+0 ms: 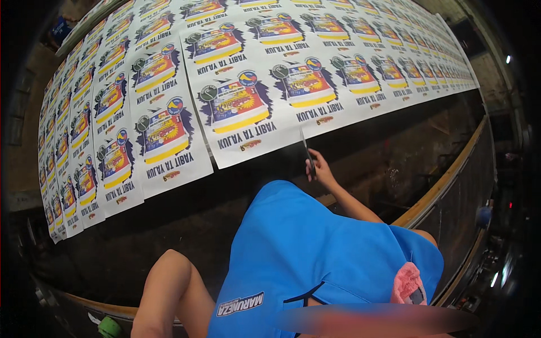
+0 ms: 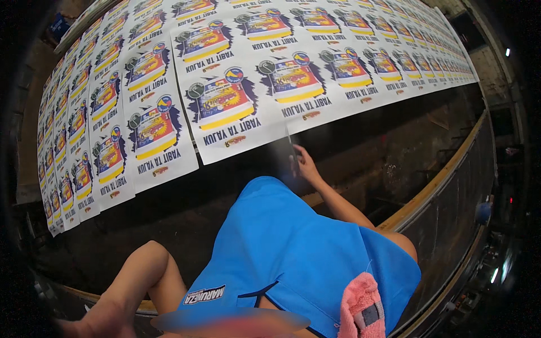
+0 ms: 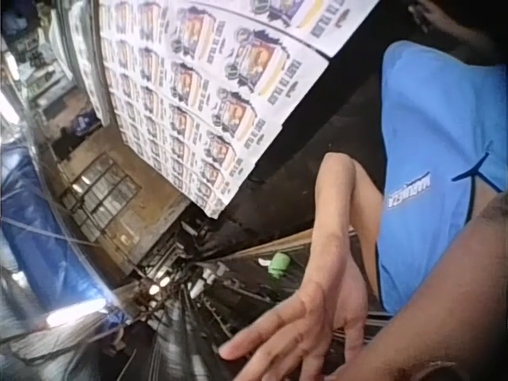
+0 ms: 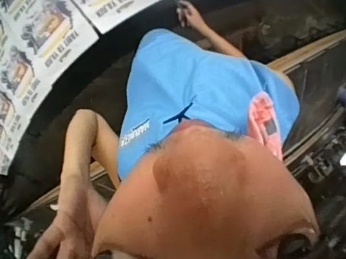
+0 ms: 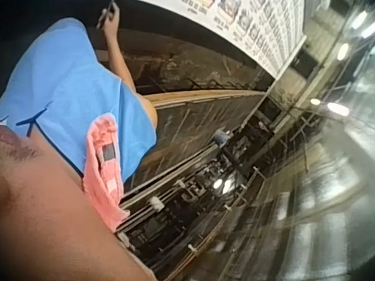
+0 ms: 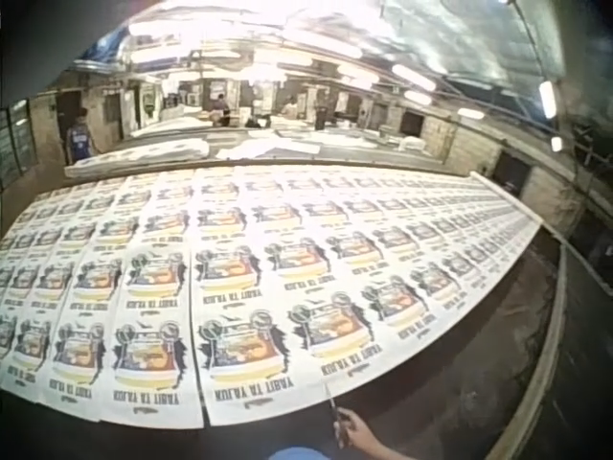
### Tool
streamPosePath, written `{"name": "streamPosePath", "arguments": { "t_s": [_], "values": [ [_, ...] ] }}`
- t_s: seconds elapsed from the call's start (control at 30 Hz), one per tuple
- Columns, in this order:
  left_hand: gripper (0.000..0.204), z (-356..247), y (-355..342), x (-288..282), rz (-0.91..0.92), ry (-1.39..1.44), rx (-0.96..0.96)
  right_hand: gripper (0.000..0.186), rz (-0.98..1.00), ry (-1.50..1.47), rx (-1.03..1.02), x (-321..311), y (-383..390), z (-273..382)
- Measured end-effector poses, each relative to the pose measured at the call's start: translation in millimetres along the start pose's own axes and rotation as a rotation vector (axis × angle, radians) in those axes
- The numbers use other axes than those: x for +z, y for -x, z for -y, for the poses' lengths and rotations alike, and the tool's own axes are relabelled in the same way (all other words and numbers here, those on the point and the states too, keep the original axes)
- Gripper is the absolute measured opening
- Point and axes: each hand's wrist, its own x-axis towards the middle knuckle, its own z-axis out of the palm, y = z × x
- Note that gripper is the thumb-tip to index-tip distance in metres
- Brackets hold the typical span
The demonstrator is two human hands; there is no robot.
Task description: The recorder uses scissors to cut along the printed edge of a large sheet of fabric on an industrial table.
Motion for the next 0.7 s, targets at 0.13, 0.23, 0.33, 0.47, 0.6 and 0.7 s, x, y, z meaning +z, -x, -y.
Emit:
{"name": "streamPosePath", "arguments": {
  "t_s": [0.13,0.23,0.33,0.47,0.6,0.7],
  "values": [
    [0.07,-33.7,-0.5,-13.0,0.068,-0.126,0.031,0.053,0.077,0.06,0.098,-3.5,21.1,-20.0],
    [0.069,-51.2,0.1,-10.2,0.123,-0.221,0.053,0.058,0.096,-0.024,0.048,0.0,9.0,-11.1],
    [0.068,-61.8,-7.4,-16.2,0.179,-0.322,0.083,0.058,0.142,-0.041,-0.002,5.3,-4.4,5.0],
    [0.067,-71.6,-14.1,-28.6,0.247,-0.459,0.118,0.057,0.162,-0.044,-0.053,13.6,-23.1,22.5],
    [0.066,-69.5,-8.2,-42.0,0.285,-0.586,0.111,0.057,0.126,-0.06,-0.057,15.7,-24.5,28.8],
    [0.066,-84.7,-28.7,-92.8,0.334,-0.679,0.121,0.059,0.101,-0.101,-0.051,17.2,-29.3,31.1]
  ]
}}
